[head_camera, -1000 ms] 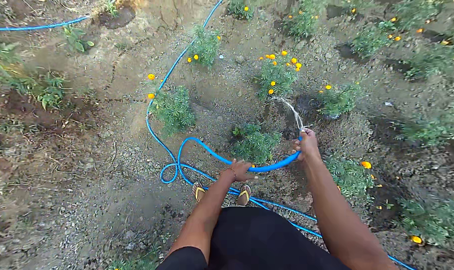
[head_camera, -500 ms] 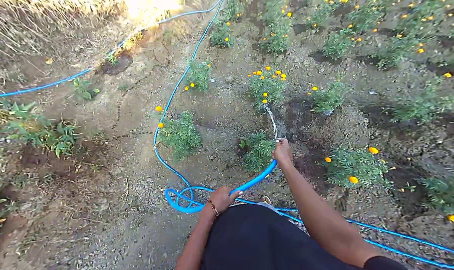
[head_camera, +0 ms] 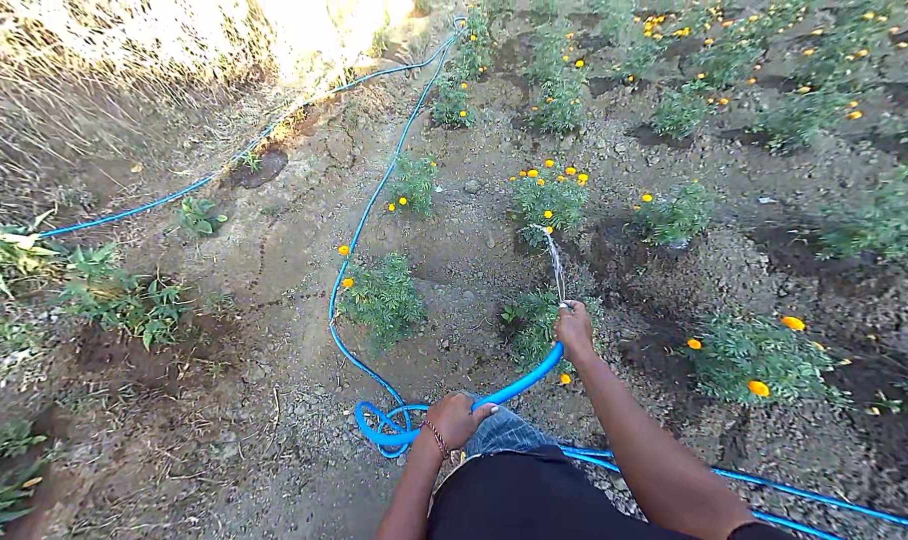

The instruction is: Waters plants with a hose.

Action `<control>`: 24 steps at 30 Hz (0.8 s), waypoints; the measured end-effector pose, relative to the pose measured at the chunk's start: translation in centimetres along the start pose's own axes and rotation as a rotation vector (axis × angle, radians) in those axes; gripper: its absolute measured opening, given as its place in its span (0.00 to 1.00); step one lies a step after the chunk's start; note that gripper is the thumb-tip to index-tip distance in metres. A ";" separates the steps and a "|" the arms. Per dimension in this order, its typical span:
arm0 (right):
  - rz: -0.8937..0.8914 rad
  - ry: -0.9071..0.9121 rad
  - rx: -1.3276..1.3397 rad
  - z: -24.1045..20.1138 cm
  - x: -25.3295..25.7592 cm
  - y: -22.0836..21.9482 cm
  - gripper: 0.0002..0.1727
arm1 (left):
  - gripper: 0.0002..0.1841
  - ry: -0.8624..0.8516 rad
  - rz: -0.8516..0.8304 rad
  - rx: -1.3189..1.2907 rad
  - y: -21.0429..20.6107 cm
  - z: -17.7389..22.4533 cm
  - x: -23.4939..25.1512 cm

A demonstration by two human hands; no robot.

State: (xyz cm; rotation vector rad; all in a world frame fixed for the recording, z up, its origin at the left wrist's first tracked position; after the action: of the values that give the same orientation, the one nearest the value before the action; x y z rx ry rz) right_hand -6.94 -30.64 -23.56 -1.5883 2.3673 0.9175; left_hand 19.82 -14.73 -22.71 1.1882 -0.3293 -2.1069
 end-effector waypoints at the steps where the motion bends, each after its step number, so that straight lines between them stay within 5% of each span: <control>1: 0.005 -0.012 0.001 0.1 0.1 -0.3 0.22 | 0.38 0.001 -0.005 0.006 0.2 -0.3 0.1; 24: 0.208 -0.099 -0.043 -3.8 -4.0 -15.3 0.23 | 0.37 -0.067 -0.165 0.093 12.1 -16.9 2.0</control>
State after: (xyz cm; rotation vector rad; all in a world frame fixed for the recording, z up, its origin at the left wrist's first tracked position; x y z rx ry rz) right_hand 8.99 -33.46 -24.92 -1.2949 2.4923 1.0661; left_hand 38.49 -23.12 -27.06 1.2371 -0.3753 -2.2997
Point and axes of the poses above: each hand's wrist, its own x-axis towards the middle knuckle, its own y-axis out of the back of the hand, z = x × y, the point moved 10 cm from there along x, towards the middle knuckle, and after that the axes turned 3 degrees about -y, right-handed, at the moved point
